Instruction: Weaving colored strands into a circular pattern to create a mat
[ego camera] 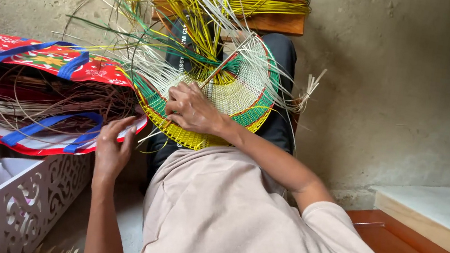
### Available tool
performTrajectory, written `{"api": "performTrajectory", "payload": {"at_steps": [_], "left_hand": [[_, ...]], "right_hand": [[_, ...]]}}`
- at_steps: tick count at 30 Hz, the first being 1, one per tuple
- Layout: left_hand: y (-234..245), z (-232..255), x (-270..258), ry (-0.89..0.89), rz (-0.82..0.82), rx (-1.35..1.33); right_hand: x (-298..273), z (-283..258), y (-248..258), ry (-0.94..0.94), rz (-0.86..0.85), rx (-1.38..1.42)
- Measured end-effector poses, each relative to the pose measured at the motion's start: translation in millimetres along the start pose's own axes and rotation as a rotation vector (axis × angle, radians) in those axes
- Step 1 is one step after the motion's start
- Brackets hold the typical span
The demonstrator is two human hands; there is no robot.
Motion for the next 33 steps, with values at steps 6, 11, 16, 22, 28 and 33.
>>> {"api": "performTrajectory", "payload": {"at_steps": [6, 11, 16, 22, 28, 33], "left_hand": [[-64.0, -26.1, -4.4, 0.196, -0.193, -0.333], [-56.0, -18.0, -12.3, 0.308, -0.200, -0.401], [-56.4, -13.1, -13.2, 0.358, -0.192, -0.372], [-40.7, 22.6, -9.6, 0.208, -0.089, -0.182], [-35.4, 67.8, -2.3, -0.069, -0.054, -0.049], [-47.1, 75.3, 1.3, 0.006, -0.010, -0.095]], "right_hand": [[5.8, 0.7, 35.1, 0.006, 0.105, -0.038], [-21.5, 119.3, 118.8, -0.133, 0.486, -0.021], [-62.6, 237.6, 132.6, -0.491, 0.326, -0.084], [-80.8, 252.8, 120.3, -0.638, 0.239, 0.396], [-102.2, 240.1, 140.4, -0.569, 0.243, 0.365], [-139.8, 243.8, 147.9, -0.696, 0.343, 0.415]]}}
Point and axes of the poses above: each hand's wrist, its own x-axis towards the middle knuckle, its own y-axis out of the back of the hand, z = x × y, the point moved 7 cm from there along x, towards the middle knuckle, and after that the axes turned 8 degrees about z, right-handed, at the moved point
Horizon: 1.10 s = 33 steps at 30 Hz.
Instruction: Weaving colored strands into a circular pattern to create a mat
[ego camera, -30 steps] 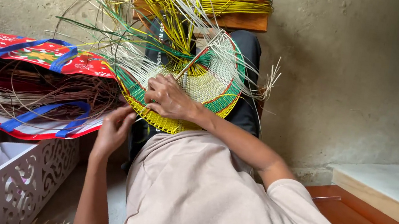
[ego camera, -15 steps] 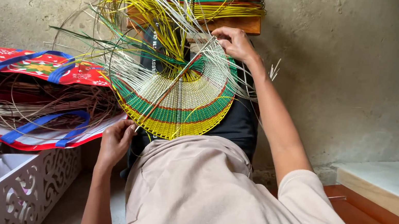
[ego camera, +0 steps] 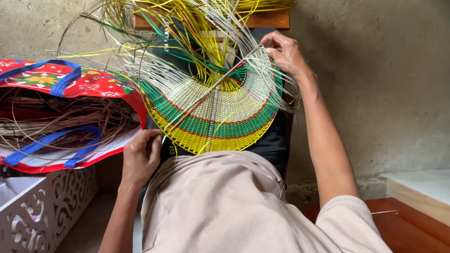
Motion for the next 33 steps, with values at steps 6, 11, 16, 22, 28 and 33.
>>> {"api": "performTrajectory", "payload": {"at_steps": [6, 11, 16, 22, 28, 33], "left_hand": [[-29.1, -46.5, 3.0, 0.006, 0.012, -0.157], [-22.5, -30.7, 10.7, 0.028, -0.026, -0.129], [-21.4, -21.6, 16.1, 0.018, -0.030, -0.117], [-19.6, -12.8, 14.3, -0.004, 0.003, -0.050], [-18.3, -3.2, 12.5, -0.096, 0.014, 0.076], [-3.0, 22.5, 5.8, -0.214, 0.078, 0.196]], "right_hand": [[-18.1, 22.6, 23.6, 0.252, 0.132, -0.243], [-27.4, -24.1, 17.5, 0.439, 0.304, -0.415], [-34.3, -25.4, -27.4, 0.603, 0.244, -0.561], [-52.3, -67.1, -49.4, 0.643, 0.245, -0.736], [-126.9, -169.1, -161.4, 0.805, -0.024, -0.213], [-139.7, -164.9, -209.0, 0.651, -0.231, -0.069]]}}
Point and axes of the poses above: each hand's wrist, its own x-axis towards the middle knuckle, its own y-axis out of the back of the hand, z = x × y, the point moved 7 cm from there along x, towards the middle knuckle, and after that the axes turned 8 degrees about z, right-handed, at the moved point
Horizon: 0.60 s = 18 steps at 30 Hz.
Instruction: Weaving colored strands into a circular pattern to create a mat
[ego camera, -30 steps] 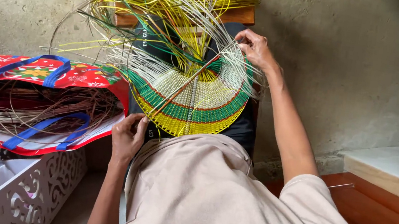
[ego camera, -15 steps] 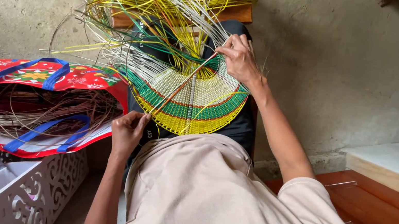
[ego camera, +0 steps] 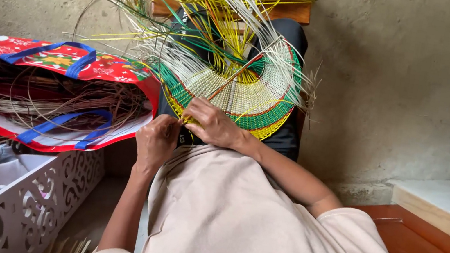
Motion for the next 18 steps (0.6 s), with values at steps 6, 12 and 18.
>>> {"api": "performTrajectory", "payload": {"at_steps": [6, 12, 18], "left_hand": [[28.3, 28.9, 10.6, 0.013, -0.063, -0.198], [0.5, -15.8, -5.7, 0.358, 0.064, -0.462], [-46.0, -59.7, -19.6, 0.628, -0.017, -0.595]], "right_hand": [[10.4, -16.0, 9.4, -0.029, 0.016, -0.034], [8.0, -4.6, 10.5, -0.115, 0.199, 0.040], [8.5, -11.5, 14.1, -0.069, 0.277, 0.008]]}}
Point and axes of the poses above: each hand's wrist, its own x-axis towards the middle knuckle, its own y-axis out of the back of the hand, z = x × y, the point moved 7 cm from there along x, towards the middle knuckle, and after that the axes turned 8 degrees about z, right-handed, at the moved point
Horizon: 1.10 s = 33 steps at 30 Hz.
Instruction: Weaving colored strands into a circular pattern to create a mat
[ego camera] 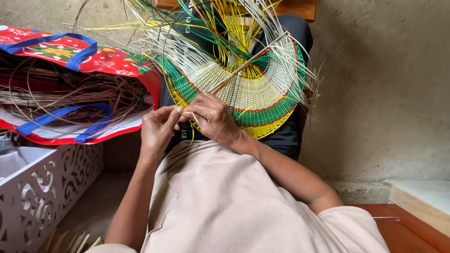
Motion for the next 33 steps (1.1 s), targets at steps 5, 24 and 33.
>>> {"api": "performTrajectory", "payload": {"at_steps": [5, 24, 33], "left_hand": [[-6.1, -25.8, 10.9, 0.034, -0.005, 0.003], [-11.7, -31.4, 3.3, 0.126, 0.036, -0.362], [-13.3, -25.6, 2.3, 0.049, -0.010, -0.442]], "right_hand": [[-8.9, -7.0, -7.0, 0.054, -0.024, -0.007], [-24.1, 84.3, -14.4, -0.695, 0.104, 0.586], [22.8, 20.1, 9.7, -0.288, -0.212, 0.115]]}}
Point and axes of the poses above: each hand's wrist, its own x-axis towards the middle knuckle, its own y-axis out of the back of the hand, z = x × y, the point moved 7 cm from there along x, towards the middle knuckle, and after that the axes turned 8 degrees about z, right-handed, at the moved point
